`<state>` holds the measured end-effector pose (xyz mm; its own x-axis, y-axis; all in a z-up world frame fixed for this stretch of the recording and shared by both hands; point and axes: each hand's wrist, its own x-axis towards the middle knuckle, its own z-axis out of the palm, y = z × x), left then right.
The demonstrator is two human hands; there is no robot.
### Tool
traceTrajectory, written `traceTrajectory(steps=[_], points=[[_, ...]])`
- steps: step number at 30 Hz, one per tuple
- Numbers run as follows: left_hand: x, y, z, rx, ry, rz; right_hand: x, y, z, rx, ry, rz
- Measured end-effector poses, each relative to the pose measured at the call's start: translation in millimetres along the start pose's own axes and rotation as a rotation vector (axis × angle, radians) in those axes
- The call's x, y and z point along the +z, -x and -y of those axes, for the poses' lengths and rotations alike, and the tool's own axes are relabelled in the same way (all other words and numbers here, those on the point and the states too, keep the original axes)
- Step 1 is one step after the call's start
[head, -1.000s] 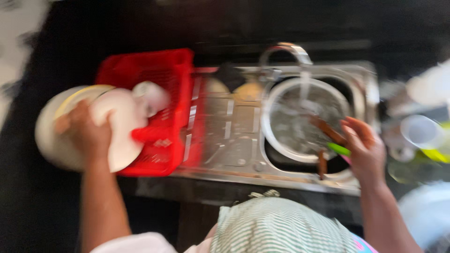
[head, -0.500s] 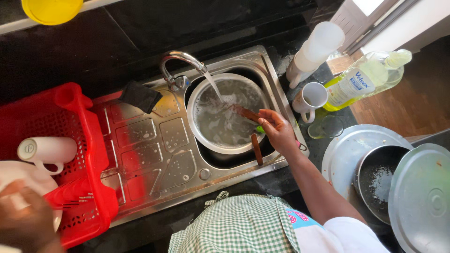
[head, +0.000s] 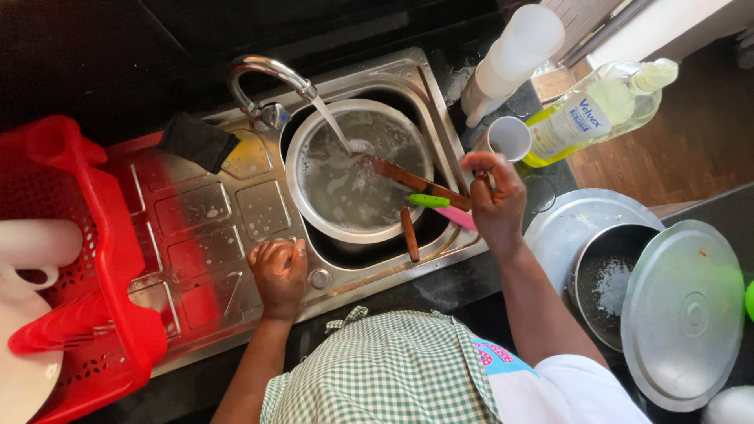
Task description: The person washes plates and mugs using a sponge and dish soap, scrubbing each item thoroughly before rinsing under running water and placing it on a drying rack.
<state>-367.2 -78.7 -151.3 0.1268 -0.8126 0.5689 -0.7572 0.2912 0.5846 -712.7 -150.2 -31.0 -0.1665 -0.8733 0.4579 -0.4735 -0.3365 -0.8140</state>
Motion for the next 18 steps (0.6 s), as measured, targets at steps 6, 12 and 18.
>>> traceTrajectory(steps=[6, 12, 18], points=[[0.0, 2.4, 24.8, -0.109, 0.013, -0.019, 17.1, 20.0, -42.2, -0.184, 0.084, 0.194], [3.7, -102.6, 97.8, -0.140, -0.109, -0.271, 59.2, 31.4, -47.0, -0.193, -0.069, 0.351], [19.6, -172.5, 114.5, -0.327, -0.293, 0.176, 94.9, 63.1, -37.1, -0.295, -0.049, 0.490]])
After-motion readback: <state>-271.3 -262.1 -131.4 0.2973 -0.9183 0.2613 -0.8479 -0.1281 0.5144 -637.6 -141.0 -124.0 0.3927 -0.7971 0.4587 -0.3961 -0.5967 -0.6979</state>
